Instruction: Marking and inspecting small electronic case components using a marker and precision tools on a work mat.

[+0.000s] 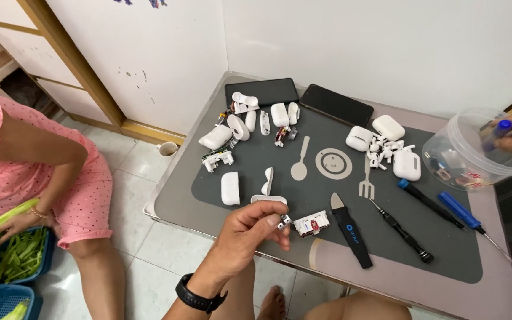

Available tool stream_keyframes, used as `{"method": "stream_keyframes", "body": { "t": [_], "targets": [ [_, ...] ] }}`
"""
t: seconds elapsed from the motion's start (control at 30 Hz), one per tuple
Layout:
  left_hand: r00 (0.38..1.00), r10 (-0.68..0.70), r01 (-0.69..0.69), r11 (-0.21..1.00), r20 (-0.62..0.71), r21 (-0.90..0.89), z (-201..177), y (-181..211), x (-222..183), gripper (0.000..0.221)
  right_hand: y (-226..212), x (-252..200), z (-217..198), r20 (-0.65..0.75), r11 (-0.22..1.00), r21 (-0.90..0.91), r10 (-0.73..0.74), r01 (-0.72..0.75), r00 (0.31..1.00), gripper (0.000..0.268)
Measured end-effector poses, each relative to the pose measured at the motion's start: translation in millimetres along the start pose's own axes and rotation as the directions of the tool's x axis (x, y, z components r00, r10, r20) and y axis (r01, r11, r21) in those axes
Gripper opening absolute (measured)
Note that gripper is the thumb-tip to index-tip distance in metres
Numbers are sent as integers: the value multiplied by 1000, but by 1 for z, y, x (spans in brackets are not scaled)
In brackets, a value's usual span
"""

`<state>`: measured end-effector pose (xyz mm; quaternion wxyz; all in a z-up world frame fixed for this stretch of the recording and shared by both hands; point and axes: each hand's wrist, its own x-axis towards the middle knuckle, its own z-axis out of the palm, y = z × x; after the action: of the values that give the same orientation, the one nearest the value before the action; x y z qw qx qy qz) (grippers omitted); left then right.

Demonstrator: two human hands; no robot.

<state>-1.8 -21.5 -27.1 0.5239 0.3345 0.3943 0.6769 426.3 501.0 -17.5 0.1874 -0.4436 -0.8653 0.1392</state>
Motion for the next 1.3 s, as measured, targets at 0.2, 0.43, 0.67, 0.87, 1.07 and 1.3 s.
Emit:
{"method": "stream_keyframes", "body": {
  "t": [0.2,0.43,0.67,0.87,1.07,1.3],
  "targets": [
    [1000,2,-2,1000,-22,0,0,-2,-2,28,-137,-96,16,-255,954,-144,-293,263,921,26],
    [982,-70,65,997,-175,-31,1,-15,9,40,-318,-247,48,-399,998,-8,47,-54,916,29],
    [969,-50,36,997,-240,-63,1,-19,5,25,-309,-223,87,-147,953,-292,36,-78,988,42],
    [990,-4,-12,994,-140,-110,-4,-9,-5,24,-318,-225,81,134,712,478,519,-514,844,28],
    [994,-33,25,997,-103,-79,-16,-37,1,28,-303,-229,107,-331,963,258,164,-78,929,25],
    [976,7,-12,1000,-218,-23,-15,-42,2,29,-309,-215,75,-391,995,103,51,-12,919,19]
  ]
}}
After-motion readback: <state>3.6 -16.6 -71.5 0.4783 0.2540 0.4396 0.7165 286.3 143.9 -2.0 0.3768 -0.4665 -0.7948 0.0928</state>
